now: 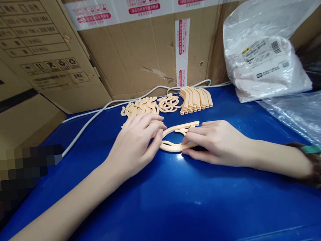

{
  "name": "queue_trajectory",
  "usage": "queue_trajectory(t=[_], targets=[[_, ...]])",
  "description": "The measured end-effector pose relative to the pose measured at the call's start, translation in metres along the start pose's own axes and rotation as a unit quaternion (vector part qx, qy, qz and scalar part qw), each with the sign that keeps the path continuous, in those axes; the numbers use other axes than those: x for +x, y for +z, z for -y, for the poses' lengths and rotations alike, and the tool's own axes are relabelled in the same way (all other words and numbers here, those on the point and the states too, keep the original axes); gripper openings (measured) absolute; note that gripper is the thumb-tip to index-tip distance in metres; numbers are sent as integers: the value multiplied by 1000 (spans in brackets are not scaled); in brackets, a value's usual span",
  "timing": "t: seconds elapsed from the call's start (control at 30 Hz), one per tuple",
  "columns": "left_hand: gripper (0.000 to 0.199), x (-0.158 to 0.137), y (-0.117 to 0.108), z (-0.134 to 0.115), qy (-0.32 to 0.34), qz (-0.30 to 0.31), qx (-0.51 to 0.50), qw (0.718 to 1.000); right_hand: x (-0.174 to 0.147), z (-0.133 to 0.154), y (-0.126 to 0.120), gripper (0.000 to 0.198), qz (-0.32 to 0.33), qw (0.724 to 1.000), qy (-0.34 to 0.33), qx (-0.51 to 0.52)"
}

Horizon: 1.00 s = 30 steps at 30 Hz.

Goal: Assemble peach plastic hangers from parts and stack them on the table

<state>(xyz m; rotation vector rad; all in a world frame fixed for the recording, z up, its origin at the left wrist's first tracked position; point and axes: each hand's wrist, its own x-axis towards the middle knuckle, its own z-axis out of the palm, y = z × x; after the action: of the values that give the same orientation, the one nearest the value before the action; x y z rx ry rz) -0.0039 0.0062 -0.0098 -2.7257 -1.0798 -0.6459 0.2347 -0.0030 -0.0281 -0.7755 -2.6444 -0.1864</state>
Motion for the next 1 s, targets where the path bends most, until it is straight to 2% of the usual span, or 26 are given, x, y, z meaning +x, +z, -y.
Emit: queue_trajectory(t=[0.1,0.23,0.33,0.43,0.5,0.6,0.77,1.0], targets=[[29,4,-6,16,-67,-32,30,997,0,0,-1,21,4,1000,0,4],[26,6,-9,51,-215,-47,47,974,0,0,-1,24,8,1000,-4,5],[31,4,-6,75,-305,-34,4,952,0,1,-1,25,11,1000,-5,5],[37,1,0,89,-379,-36,-61,923,0,1,-1,26,15,1000,-8,7],[37,1,4,92,-404,-27,-92,910,0,1,-1,25,13,1000,-9,7],[36,0,8,93,-410,-24,-114,905,0,1,-1,25,13,1000,-8,8],[26,1,12,92,-417,-56,-142,896,1,1,-1,25,18,1000,-2,12],[18,3,12,92,-472,-79,-194,856,0,1,-1,25,19,1000,1,14]])
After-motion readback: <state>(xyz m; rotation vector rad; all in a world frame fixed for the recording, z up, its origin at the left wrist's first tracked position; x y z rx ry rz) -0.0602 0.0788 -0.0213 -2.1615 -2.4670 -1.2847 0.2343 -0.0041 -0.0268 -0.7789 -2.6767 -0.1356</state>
